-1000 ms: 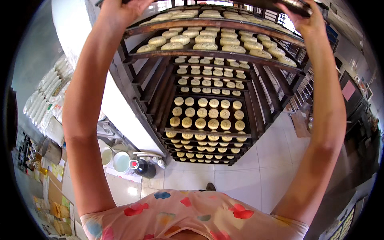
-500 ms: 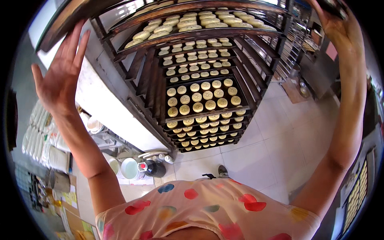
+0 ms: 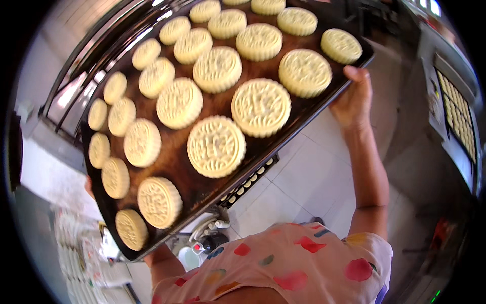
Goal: The person touches mooncakes on a tray, moves trays between a table and a storage rack, and handles dough in a large container.
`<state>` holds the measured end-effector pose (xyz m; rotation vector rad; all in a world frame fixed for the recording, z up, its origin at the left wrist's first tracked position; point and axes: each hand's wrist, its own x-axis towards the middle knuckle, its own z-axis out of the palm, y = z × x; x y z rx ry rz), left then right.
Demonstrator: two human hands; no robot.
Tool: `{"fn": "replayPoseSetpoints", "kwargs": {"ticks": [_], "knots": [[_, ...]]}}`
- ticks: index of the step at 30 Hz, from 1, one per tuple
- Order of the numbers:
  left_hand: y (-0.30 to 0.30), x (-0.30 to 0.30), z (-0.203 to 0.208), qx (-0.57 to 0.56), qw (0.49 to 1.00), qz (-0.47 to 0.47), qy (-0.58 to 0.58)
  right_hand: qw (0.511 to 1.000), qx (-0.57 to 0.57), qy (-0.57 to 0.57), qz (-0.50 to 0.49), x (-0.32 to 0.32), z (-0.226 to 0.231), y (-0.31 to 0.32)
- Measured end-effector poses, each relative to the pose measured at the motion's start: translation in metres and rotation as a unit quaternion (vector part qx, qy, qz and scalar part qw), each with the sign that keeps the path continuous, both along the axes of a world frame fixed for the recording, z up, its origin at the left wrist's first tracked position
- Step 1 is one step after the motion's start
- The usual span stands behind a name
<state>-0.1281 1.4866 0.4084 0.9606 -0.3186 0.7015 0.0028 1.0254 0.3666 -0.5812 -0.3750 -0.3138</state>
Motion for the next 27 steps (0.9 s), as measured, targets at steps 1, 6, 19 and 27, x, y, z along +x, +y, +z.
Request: {"fn": "replayPoseSetpoints", "kwargs": {"ticks": [1,6,19,27], "knots": [[-0.014,0.003,-0.007,-0.006,0.999,-0.036,0.014,1.000,-0.008,-0.010,0.006,-0.011,-0.015,-0.013],[-0.109,0.036,-0.043,-0.044,0.974,-0.203,0.092,0.991,0.008,0.130,-0.023,-0.066,-0.085,-0.106],[-0.182,0.053,-0.041,-0.163,0.839,-0.497,0.151,0.937,-0.166,0.183,-0.245,-0.226,0.079,-0.127],[-0.099,-0.011,-0.041,-0.157,0.889,-0.377,0.207,0.967,-0.063,0.210,-0.129,-0.184,-0.022,-0.091]]}}
